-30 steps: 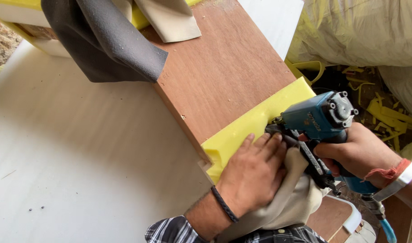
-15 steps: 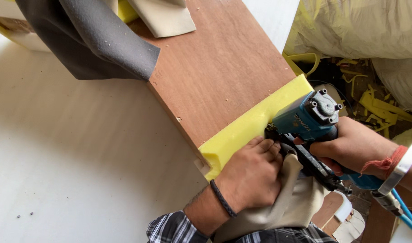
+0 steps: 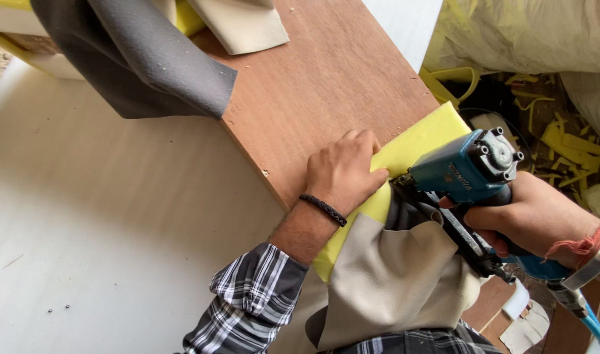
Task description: The person stretches a beige fabric over yellow foam on a wooden panel, folds the fabric edges under, and uses a pneumatic nail gun to staple the fabric to the panel, pressing and smoothing the tufted fabric as they work around the edges.
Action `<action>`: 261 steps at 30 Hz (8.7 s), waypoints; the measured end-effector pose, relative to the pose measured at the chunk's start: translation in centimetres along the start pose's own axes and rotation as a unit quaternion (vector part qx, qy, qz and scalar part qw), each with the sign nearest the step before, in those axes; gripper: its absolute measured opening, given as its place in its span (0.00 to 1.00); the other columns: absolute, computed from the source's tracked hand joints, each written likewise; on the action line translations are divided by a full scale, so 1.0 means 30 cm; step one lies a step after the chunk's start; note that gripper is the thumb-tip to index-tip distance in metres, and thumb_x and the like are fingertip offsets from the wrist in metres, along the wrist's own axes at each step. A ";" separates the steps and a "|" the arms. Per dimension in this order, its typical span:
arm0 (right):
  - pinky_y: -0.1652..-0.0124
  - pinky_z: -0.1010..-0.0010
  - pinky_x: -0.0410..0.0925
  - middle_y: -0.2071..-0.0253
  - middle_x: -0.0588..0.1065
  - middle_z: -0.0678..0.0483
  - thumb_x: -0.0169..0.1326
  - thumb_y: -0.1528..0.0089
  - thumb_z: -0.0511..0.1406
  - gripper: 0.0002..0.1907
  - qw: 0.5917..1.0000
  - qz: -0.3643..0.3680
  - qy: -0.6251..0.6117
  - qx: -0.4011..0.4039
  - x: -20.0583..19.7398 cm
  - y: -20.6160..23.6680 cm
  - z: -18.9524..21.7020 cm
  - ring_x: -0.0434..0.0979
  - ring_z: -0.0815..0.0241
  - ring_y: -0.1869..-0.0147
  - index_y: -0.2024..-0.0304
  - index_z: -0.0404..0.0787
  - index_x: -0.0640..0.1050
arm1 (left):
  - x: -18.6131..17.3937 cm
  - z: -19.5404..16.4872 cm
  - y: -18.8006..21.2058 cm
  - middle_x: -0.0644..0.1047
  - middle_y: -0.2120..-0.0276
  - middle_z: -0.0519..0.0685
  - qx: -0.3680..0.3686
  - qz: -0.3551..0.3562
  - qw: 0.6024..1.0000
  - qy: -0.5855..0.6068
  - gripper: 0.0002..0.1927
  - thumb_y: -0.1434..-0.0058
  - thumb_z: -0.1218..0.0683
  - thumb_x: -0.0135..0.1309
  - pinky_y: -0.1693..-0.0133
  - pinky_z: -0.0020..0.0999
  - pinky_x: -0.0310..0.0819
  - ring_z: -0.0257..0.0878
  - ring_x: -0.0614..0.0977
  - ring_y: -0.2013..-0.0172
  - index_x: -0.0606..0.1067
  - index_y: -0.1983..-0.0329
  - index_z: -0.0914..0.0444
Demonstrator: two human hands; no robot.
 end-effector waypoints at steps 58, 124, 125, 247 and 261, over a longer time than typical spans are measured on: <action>0.78 0.60 0.65 0.83 0.70 0.47 0.61 0.43 0.27 0.18 0.997 -0.063 0.015 0.031 -0.008 0.004 -0.013 0.69 0.55 0.83 0.50 0.40 0.83 | -0.018 0.030 0.009 0.82 0.63 0.46 -0.028 -0.028 0.997 0.065 0.14 0.52 0.48 0.63 0.57 0.45 0.77 0.46 0.84 0.58 0.77 0.63 0.52; 0.64 0.70 0.71 0.63 0.81 0.49 0.60 0.41 0.35 0.11 0.607 0.122 0.141 -0.772 0.201 -0.166 0.319 0.80 0.59 0.68 0.57 0.41 0.85 | 0.153 -0.378 0.451 0.79 0.69 0.42 -0.120 -0.358 0.899 -0.224 0.04 0.43 0.56 0.57 0.57 0.42 0.73 0.41 0.82 0.61 0.73 0.69 0.58; 0.61 0.70 0.72 0.62 0.81 0.50 0.60 0.40 0.36 0.11 0.624 0.138 0.136 -0.757 0.205 -0.151 0.305 0.81 0.59 0.65 0.56 0.41 0.84 | 0.138 -0.378 0.483 0.78 0.69 0.42 -0.114 -0.360 0.899 -0.221 0.03 0.43 0.56 0.56 0.57 0.43 0.73 0.41 0.82 0.61 0.73 0.69 0.58; 0.34 0.56 0.59 0.41 0.77 0.55 0.59 0.48 0.39 0.22 0.588 -0.108 0.249 -0.762 0.963 0.399 0.225 0.69 0.51 0.30 0.50 0.47 0.82 | -0.272 0.871 1.325 0.78 0.71 0.48 -0.185 -0.511 0.756 0.365 0.08 0.43 0.65 0.59 0.67 0.31 0.76 0.34 0.78 0.71 0.74 0.62 0.65; 0.61 0.69 0.75 0.63 0.81 0.54 0.64 0.42 0.29 0.10 0.606 0.165 0.033 -0.777 0.656 0.429 -0.008 0.84 0.59 0.61 0.57 0.41 0.84 | 0.222 -0.105 1.210 0.82 0.63 0.47 -0.064 -0.397 0.679 0.614 0.11 0.40 0.60 0.65 0.61 0.30 0.80 0.34 0.83 0.64 0.73 0.60 0.60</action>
Point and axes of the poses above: each hand's wrist, its own y-axis away from the middle knuckle, its own x-axis out of the palm, z = x × y, the point moved 2 cm from there along -y, towards the middle knuckle
